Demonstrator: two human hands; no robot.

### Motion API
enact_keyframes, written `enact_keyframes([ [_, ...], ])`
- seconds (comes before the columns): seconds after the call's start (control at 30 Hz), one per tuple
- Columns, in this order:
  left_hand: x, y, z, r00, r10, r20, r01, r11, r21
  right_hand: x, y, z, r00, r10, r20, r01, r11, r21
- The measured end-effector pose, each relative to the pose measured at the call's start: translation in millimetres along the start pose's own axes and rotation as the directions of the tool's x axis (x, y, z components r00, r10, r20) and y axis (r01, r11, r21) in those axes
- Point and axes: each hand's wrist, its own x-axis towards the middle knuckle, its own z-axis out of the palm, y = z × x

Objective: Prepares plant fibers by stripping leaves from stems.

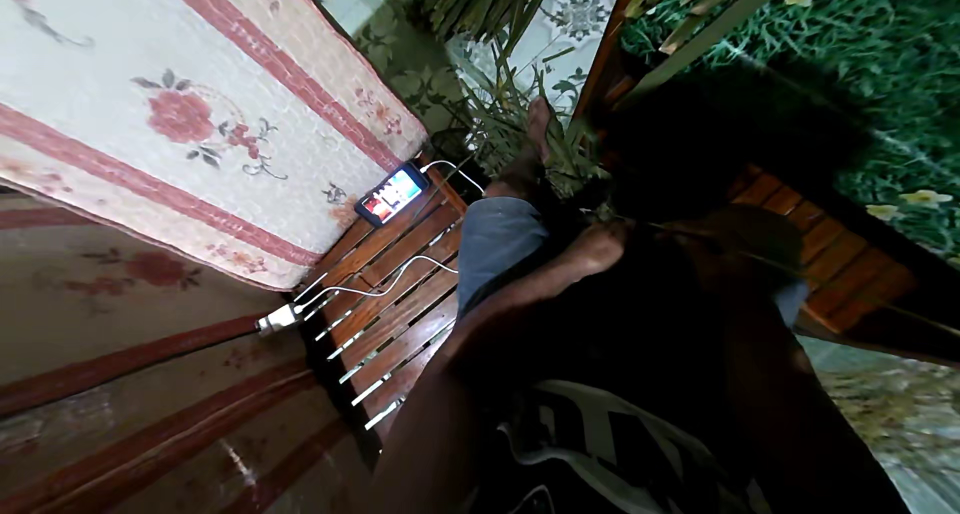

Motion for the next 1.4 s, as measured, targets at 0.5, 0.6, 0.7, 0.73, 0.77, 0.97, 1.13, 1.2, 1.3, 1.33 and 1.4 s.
enact_keyframes([
  [0.5,13.3,-33.3,6.0,0.980,0.037,-0.194,-0.107,0.925,-0.364,-10.9,-26.6,-43.4,0.986,0.143,-0.090,-0.149,0.986,-0.074],
  [0.6,-0.6,-20.9,10.3,0.977,0.162,-0.139,-0.179,0.976,-0.120,-8.1,-35.8,-19.5,0.967,0.244,-0.075,-0.248,0.968,-0.040],
  [0.7,11.6,-32.4,11.4,0.984,-0.084,-0.155,0.056,0.983,-0.177,-10.9,-46.2,-19.8,0.958,0.247,-0.148,-0.250,0.968,0.002],
  [0.73,17.4,-36.0,11.7,0.978,-0.137,-0.154,0.108,0.977,-0.185,-12.0,-45.6,-27.0,0.965,0.218,-0.144,-0.228,0.972,-0.058],
  [0.77,20.4,-34.9,10.9,0.977,-0.151,-0.151,0.122,0.976,-0.182,-12.6,-40.9,-34.0,0.974,0.185,-0.132,-0.200,0.973,-0.116],
  [0.97,29.5,-32.9,6.2,0.952,-0.279,-0.128,0.289,0.955,0.067,-24.0,-7.5,-90.1,0.972,0.013,-0.236,0.052,0.962,0.267],
  [1.13,32.9,-42.7,4.7,0.960,-0.257,-0.112,0.228,0.948,-0.222,-11.4,-24.9,-121.0,0.987,0.103,-0.121,-0.092,0.992,0.091],
  [1.2,29.4,-47.2,0.4,0.964,-0.243,-0.108,0.174,0.884,-0.434,-11.4,-33.9,-104.8,0.991,0.128,-0.030,-0.129,0.991,-0.033],
  [1.3,15.8,-45.8,-5.4,0.983,-0.108,-0.150,-0.019,0.750,-0.661,-10.2,-42.6,-75.0,0.992,0.101,0.077,-0.090,0.987,-0.130],
  [1.33,9.4,-40.9,-7.8,0.987,-0.024,-0.160,-0.095,0.712,-0.696,-8.5,-47.9,-64.0,0.993,0.080,0.084,-0.068,0.989,-0.131],
  [1.4,-8.4,-22.8,-12.0,0.977,0.150,-0.149,-0.211,0.674,-0.708,-3.9,-57.0,-42.5,0.991,0.078,0.111,-0.056,0.980,-0.189],
])
